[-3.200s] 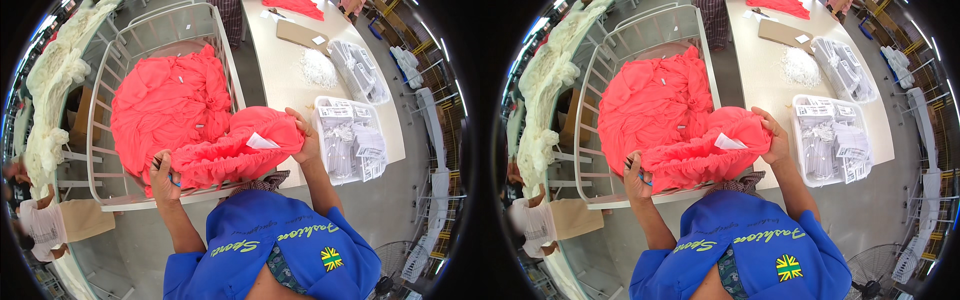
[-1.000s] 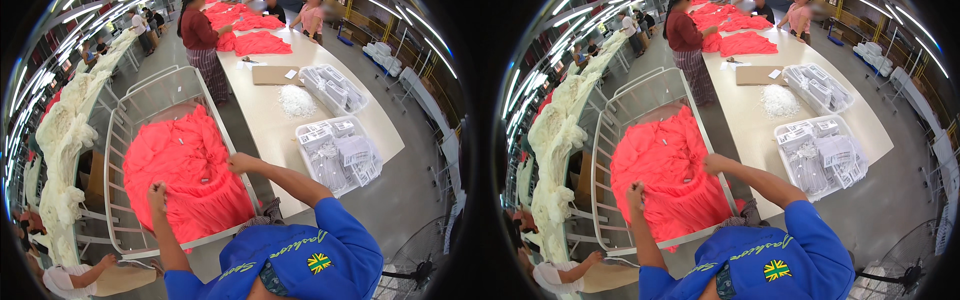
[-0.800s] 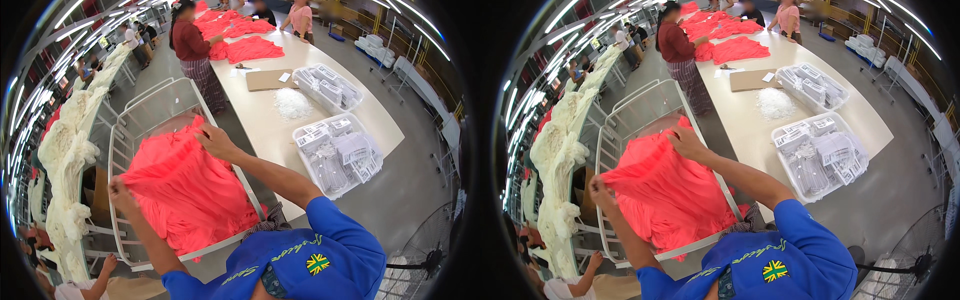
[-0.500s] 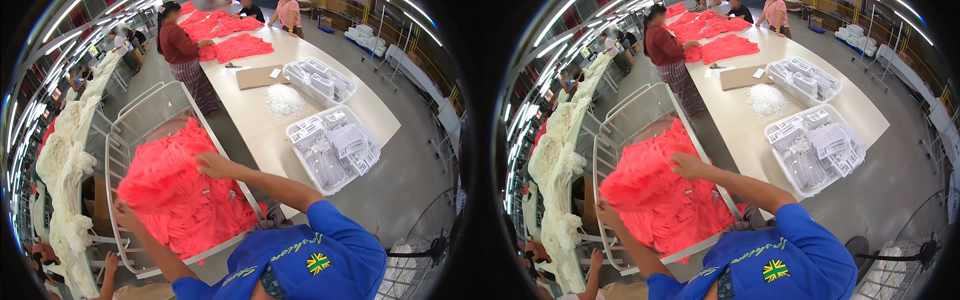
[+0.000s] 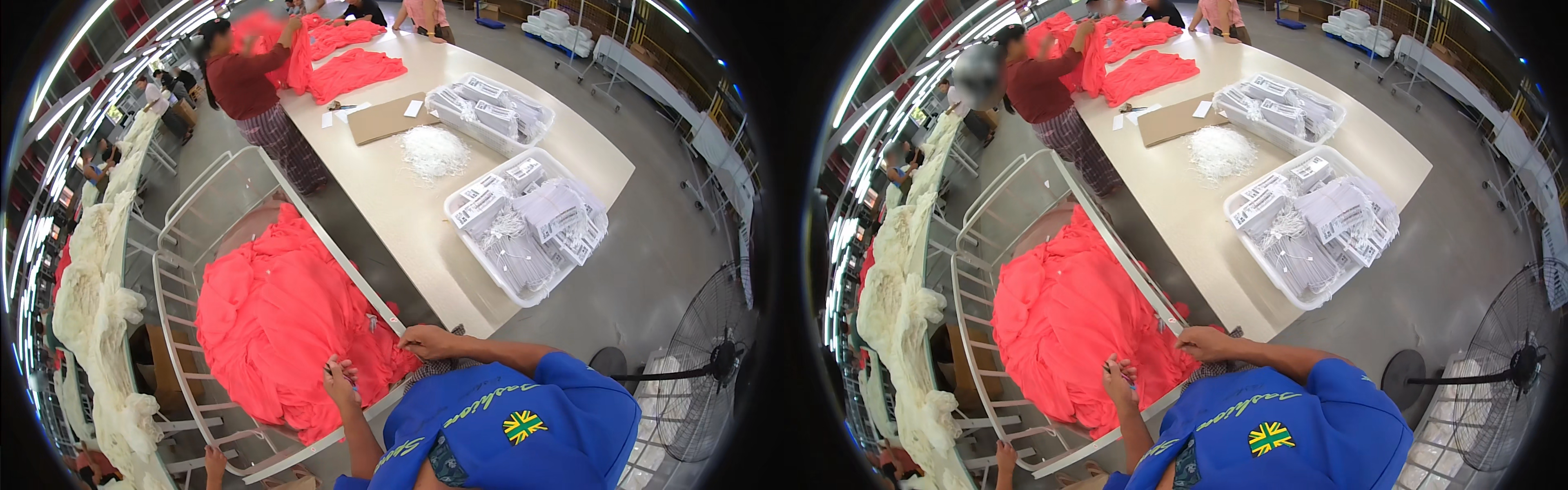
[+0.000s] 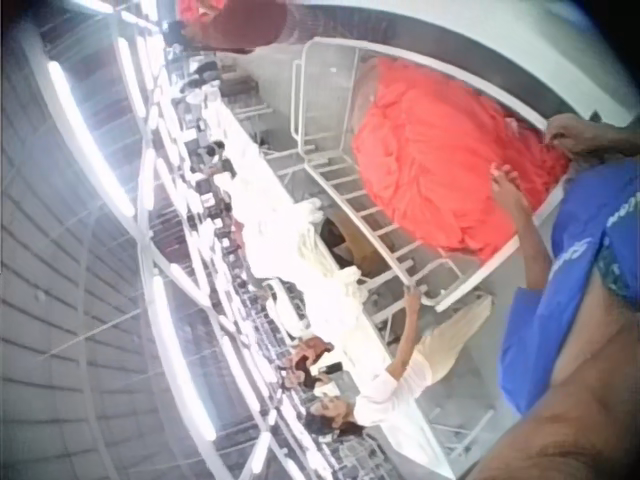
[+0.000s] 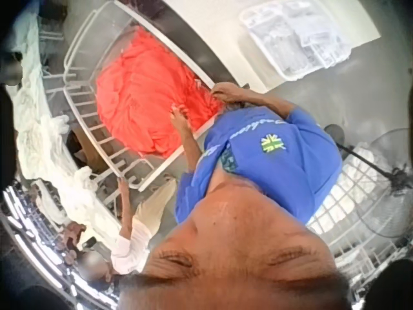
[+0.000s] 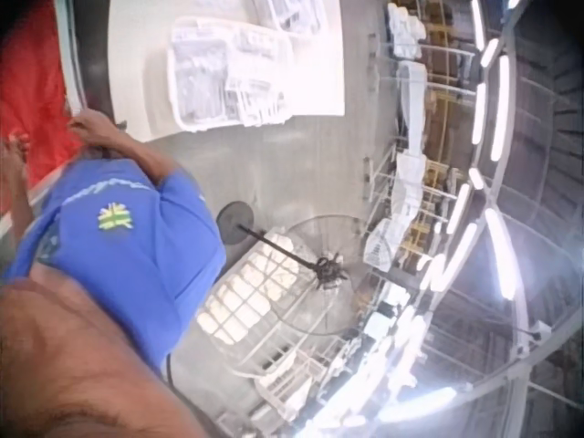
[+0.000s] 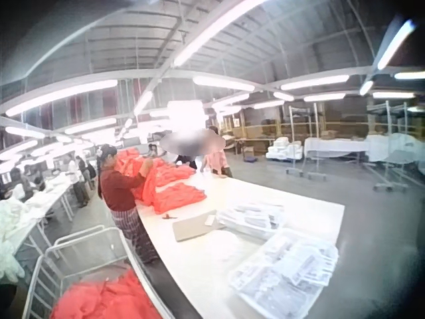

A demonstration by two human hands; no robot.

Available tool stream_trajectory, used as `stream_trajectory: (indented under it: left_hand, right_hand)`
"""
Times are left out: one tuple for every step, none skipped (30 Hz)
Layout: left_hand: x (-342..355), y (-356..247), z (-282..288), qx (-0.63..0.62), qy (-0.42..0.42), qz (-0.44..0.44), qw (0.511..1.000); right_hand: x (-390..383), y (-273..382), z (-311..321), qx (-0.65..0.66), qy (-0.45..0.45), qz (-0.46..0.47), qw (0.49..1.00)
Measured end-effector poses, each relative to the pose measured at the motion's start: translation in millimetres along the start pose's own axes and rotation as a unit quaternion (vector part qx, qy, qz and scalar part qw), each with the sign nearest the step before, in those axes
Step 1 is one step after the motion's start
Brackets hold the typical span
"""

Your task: The person uses small scissors to trim loose threads from white and pink garments in a factory setting. They handle each item individually, snipping excess fabric and placing the finished pieces into a metal cart.

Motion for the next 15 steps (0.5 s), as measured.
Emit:
stream_trajectory:
  left_hand:
    - [4,-8,-9,0.003,0.008,-0.014,1.0]
    - [7,-14,-16,0.002,0.02,-0.019,1.0]
    - [9,-19,-24,0.001,0.033,-0.023,0.999]
    - [10,-24,-33,0.0,0.047,-0.026,0.999]
    - [9,-29,-43,0.001,0.06,-0.03,0.998]
    - [5,-32,-54,0.002,0.073,-0.032,0.997]
    - [1,-35,-66,0.003,0.086,-0.034,0.996]
    - [-4,-34,-78,-0.006,0.105,-0.026,0.994]
    - [-9,-32,-91,-0.015,0.123,-0.017,0.992]
    - [-15,-31,-104,-0.024,0.141,-0.008,0.99]
    - [-22,-29,-119,0.0,0.162,0.0,0.987]
    - [-29,-27,-136,0.023,0.183,0.006,0.983]
    - [-36,-23,-150,0.047,0.204,0.012,0.978]
    - [-41,-18,-164,0.056,0.227,0.012,0.972]
    - [-46,-11,-178,0.084,0.257,0.004,0.963]
  right_hand:
    - [-6,-7,5,0.004,-0.01,-0.002,1.0]
    - [-12,-10,10,0.003,-0.016,-0.011,1.0]
    - [-20,-12,16,0.003,-0.022,-0.022,1.0]
    - [-27,-16,24,0.002,-0.028,-0.034,0.999]
    - [-33,-25,31,0.004,-0.036,-0.051,0.998]
    - [-41,-36,38,0.005,-0.043,-0.069,0.997]
    - [-48,-48,46,0.007,-0.051,-0.088,0.995]
    - [-59,-54,56,0.017,-0.075,-0.095,0.993]
    - [-69,-63,63,0.015,-0.093,-0.104,0.99]
    - [-77,-72,69,0.012,-0.112,-0.113,0.987]
    - [-87,-81,76,0.009,-0.13,-0.123,0.984]
    - [-97,-87,82,0.014,-0.143,-0.143,0.979]
    - [-107,-93,86,0.019,-0.156,-0.149,0.976]
    - [-116,-98,91,0.025,-0.17,-0.154,0.973]
    - [-124,-103,95,0.031,-0.183,-0.158,0.97]
Point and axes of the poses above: each hand's wrist, its own x-axis towards the middle knuckle, its own z-axis out of the back of the hand, y = z × x, the point moved 10 cm from there along x, towards the middle knuckle, and after that the axes turned 14 degrees about -z, right-handed, at the moved point
